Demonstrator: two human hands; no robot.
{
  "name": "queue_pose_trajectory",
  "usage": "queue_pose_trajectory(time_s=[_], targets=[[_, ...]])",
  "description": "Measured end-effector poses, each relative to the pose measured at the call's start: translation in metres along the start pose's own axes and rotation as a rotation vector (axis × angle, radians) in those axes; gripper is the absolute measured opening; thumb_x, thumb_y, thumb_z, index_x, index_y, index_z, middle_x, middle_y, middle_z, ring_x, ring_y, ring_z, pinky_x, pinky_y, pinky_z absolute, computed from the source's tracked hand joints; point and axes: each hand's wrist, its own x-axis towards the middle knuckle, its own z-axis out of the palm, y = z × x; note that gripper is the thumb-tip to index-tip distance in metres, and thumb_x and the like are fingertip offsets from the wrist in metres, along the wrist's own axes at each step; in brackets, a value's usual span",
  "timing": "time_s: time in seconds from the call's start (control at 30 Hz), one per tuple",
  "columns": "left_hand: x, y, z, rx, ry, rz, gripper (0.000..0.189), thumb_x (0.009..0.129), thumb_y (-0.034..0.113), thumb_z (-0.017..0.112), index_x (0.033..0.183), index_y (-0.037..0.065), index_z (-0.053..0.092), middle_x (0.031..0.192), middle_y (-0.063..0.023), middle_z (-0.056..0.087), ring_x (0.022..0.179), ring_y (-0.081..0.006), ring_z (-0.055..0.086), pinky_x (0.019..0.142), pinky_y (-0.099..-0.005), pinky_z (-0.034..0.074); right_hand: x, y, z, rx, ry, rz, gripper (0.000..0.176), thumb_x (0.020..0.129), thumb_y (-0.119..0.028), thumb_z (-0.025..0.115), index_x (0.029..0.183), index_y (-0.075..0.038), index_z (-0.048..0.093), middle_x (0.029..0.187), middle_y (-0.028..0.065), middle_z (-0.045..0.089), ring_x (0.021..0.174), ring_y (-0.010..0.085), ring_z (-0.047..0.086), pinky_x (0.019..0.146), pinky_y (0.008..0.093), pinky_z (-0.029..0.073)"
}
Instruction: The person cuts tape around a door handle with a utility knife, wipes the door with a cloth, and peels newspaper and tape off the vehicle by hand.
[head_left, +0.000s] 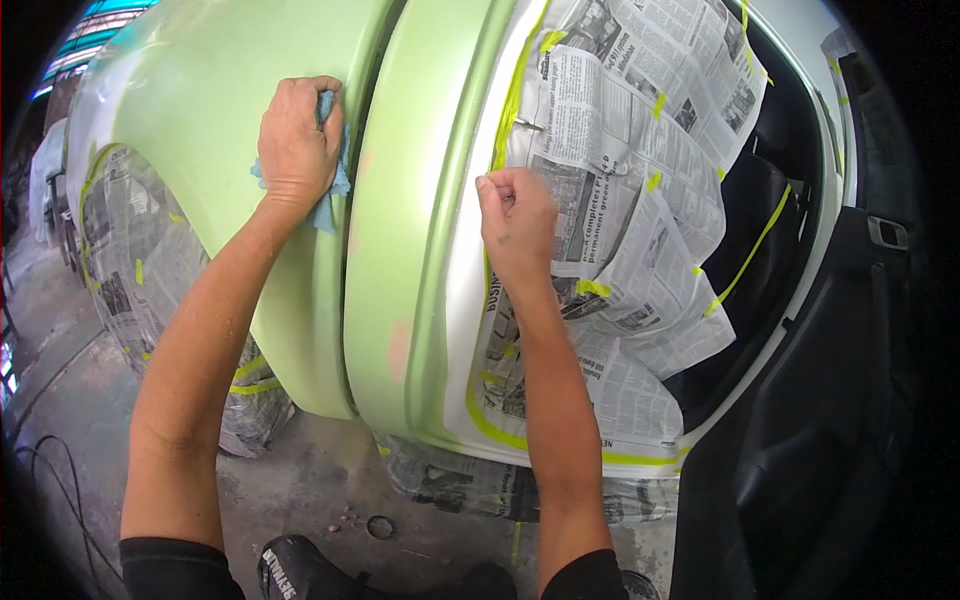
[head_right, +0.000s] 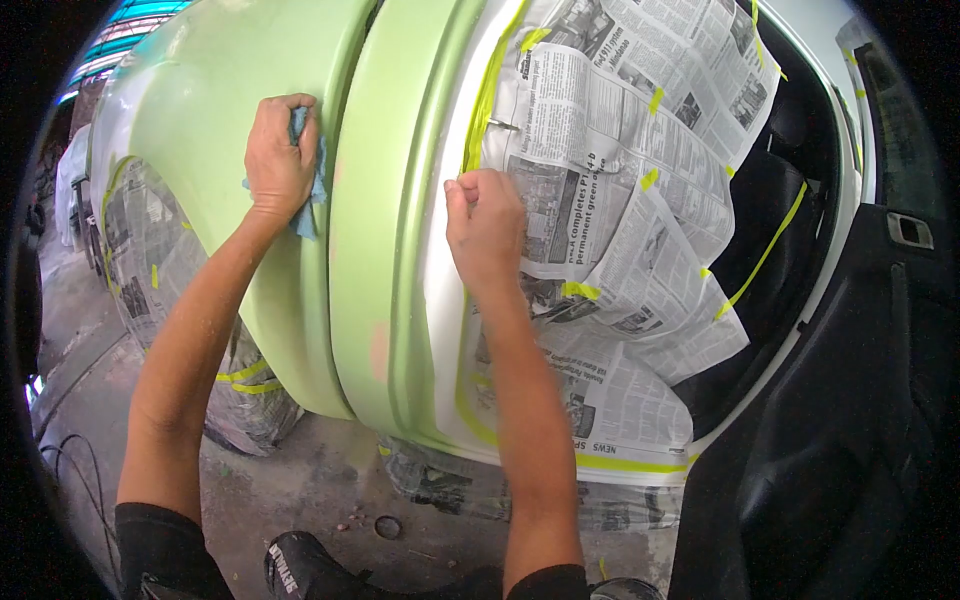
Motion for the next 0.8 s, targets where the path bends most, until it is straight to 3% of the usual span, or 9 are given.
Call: queue_pose_trajectory(time_s=[0.13,0.43,0.63,0.73,0.8], targets=[[0.001,0.002,-0.002,-0.024,0.001,-0.013,0.016,0.09,0.007,0.07,0.106,0.006,0.065,0.102,-0.014,0.065,0.092,-0.0347,0.065,0.08,-0.0414,0.052,0.003,0.0,0.007,-0.002,0.02,0.035,0.015,0.09,-0.011,0.073,0.09,0.002,0.066,0.083,0.0163,0.066,0.076,0.0316,0.065,0.073,0.0431,0.051],[0.001,0.001,-0.001,-0.012,-0.002,-0.014,0.017,0.089,0.007,0.07,0.106,0.006,0.065,0.103,-0.0131,0.065,0.092,-0.0345,0.065,0.08,-0.0413,0.052,0.019,0.001,-0.002,0.356,-0.111,0.398,0.017,0.093,-0.012,0.072,0.091,0.004,0.067,0.077,0.0074,0.068,0.053,0.0123,0.064,0.046,0.0274,0.051],[0.001,0.001,-0.001,-0.014,0.009,-0.008,0.017,0.09,0.007,0.07,0.106,0.007,0.065,0.102,-0.0129,0.065,0.092,-0.034,0.065,0.08,-0.0409,0.052,0.024,0.015,-0.01,0.491,-0.172,0.449,0.018,0.096,-0.012,0.065,0.097,0.005,0.067,0.078,0.0075,0.066,0.053,0.0134,0.064,0.046,0.0266,0.051],[0.0,0.0,-0.001,-0.013,0.007,-0.005,0.017,0.09,0.007,0.069,0.106,0.007,0.065,0.102,-0.0128,0.065,0.092,-0.0339,0.065,0.079,-0.0409,0.052,0.025,0.018,-0.01,0.442,0.007,0.437,0.02,0.097,-0.014,0.065,0.1,0.006,0.067,0.079,0.0077,0.066,0.052,0.0132,0.063,0.046,0.0265,0.051],[0.0,0.0,-0.001,-0.002,0.002,-0.015,0.017,0.09,0.007,0.069,0.106,0.007,0.065,0.102,-0.0129,0.065,0.092,-0.034,0.065,0.079,-0.041,0.052,0.023,0.012,-0.011,0.429,-0.032,0.374,0.021,0.095,-0.015,0.068,0.099,0.005,0.067,0.079,0.0085,0.067,0.056,0.0148,0.064,0.05,0.0286,0.052]])
